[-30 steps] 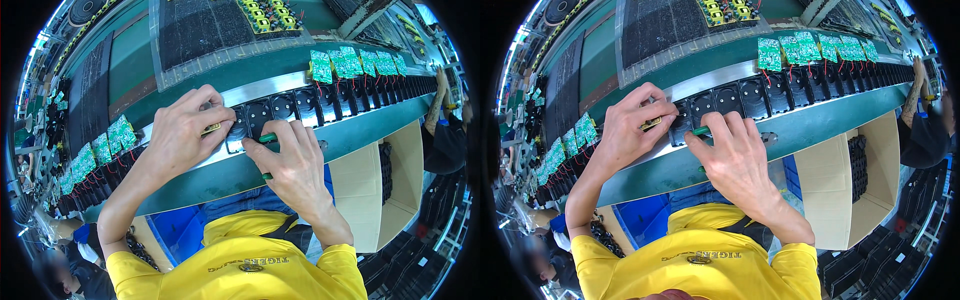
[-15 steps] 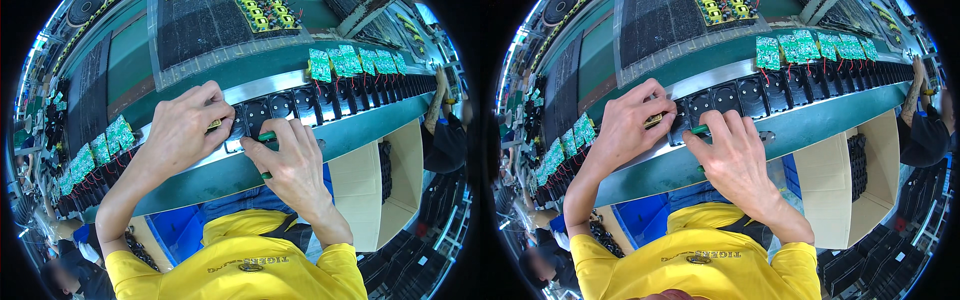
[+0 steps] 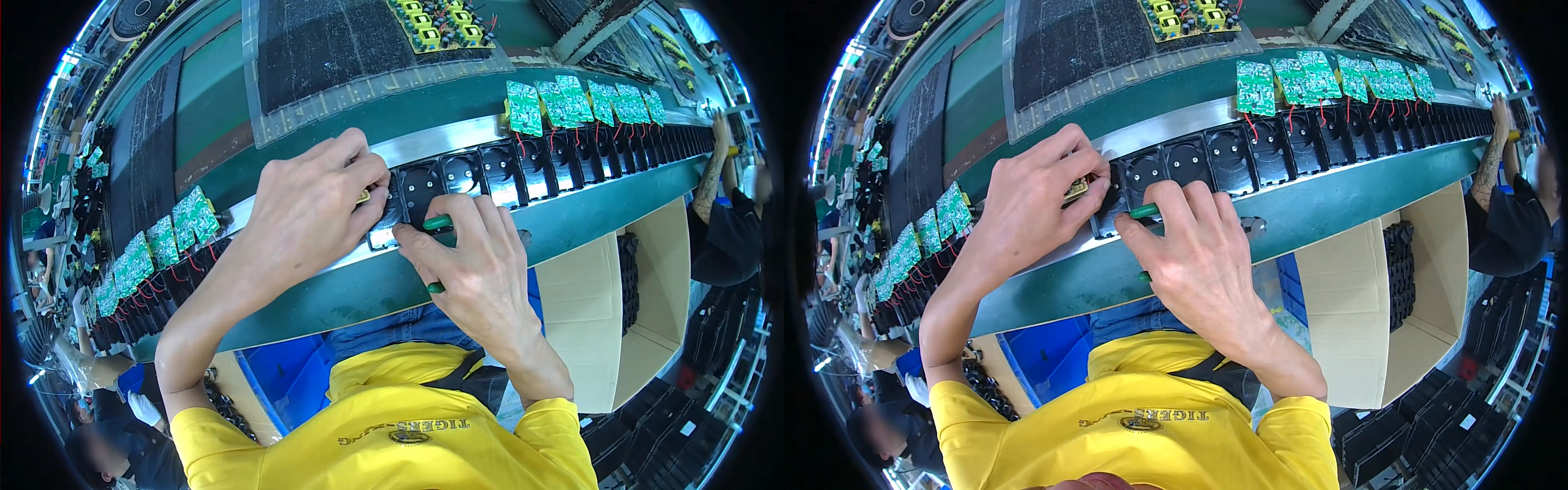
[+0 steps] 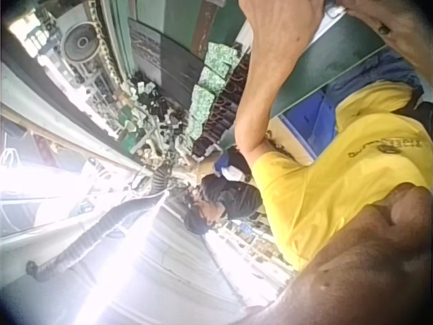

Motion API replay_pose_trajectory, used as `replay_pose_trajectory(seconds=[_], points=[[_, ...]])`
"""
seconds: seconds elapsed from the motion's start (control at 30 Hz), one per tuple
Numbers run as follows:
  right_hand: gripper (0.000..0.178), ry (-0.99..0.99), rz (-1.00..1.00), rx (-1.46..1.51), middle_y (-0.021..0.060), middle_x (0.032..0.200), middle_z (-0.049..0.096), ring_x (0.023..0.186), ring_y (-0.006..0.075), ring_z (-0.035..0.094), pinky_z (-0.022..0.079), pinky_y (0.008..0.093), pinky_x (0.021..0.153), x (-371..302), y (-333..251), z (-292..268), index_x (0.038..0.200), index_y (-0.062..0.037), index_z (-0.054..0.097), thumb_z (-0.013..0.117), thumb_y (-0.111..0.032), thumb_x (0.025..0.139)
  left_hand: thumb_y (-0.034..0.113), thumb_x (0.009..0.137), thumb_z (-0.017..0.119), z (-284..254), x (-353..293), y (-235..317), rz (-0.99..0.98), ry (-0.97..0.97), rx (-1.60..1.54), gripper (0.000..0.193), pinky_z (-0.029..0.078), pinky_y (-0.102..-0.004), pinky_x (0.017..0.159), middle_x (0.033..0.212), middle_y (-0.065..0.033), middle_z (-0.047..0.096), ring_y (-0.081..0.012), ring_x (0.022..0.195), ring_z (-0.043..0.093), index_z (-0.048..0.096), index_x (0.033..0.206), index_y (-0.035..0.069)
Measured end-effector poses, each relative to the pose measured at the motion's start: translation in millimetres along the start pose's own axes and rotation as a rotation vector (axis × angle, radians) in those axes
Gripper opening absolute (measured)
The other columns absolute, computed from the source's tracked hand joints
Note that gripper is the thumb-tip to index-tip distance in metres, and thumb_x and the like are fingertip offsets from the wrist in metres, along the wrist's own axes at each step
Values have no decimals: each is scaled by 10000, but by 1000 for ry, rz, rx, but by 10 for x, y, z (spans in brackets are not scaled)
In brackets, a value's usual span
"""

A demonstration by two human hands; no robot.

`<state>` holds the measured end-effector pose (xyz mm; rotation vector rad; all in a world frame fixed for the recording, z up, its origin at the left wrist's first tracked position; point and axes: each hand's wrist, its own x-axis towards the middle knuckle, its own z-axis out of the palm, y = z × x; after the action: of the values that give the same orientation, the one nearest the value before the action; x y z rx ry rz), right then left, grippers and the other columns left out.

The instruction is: Trimming excess wire leads from electronic components and placing them onto circuit boards on a manufacturing assembly line.

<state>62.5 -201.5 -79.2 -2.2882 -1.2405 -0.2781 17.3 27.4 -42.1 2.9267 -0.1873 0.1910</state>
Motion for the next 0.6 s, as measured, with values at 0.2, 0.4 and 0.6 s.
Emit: replay_pose_trajectory(seconds=[0.2, 0.4, 0.6], points=[[254, 1, 15, 99, 72, 1176, 644, 956, 219, 576, 515, 373, 837, 69, -47, -137, 1181, -149, 875, 869, -100, 931, 98, 911, 815, 79, -70, 38, 5, 93, -18, 103, 531, -376, 655, 1116, -38, 626, -233, 844, 675, 745, 985, 81], [193, 190, 219, 973, 86, 1053, 650, 851, 190, 570, 492, 346, 764, 531, -181, -335, 1211, -72, 797, 708, -168, 1069, 94, 886, 824, 60, -141, 78, -47, 117, -70, 87, 533, -392, 631, 1099, -64, 592, -247, 853, 678, 749, 925, 73], [309, 371, 314, 1514, 60, 909, 604, 752, 149, 517, 430, 304, 696, 846, -103, 89, 1149, -41, 692, 502, -284, 1174, 96, 879, 821, 83, -100, 112, -104, 85, -101, 70, 533, -405, 633, 1072, -78, 575, -259, 838, 669, 757, 893, 70]])
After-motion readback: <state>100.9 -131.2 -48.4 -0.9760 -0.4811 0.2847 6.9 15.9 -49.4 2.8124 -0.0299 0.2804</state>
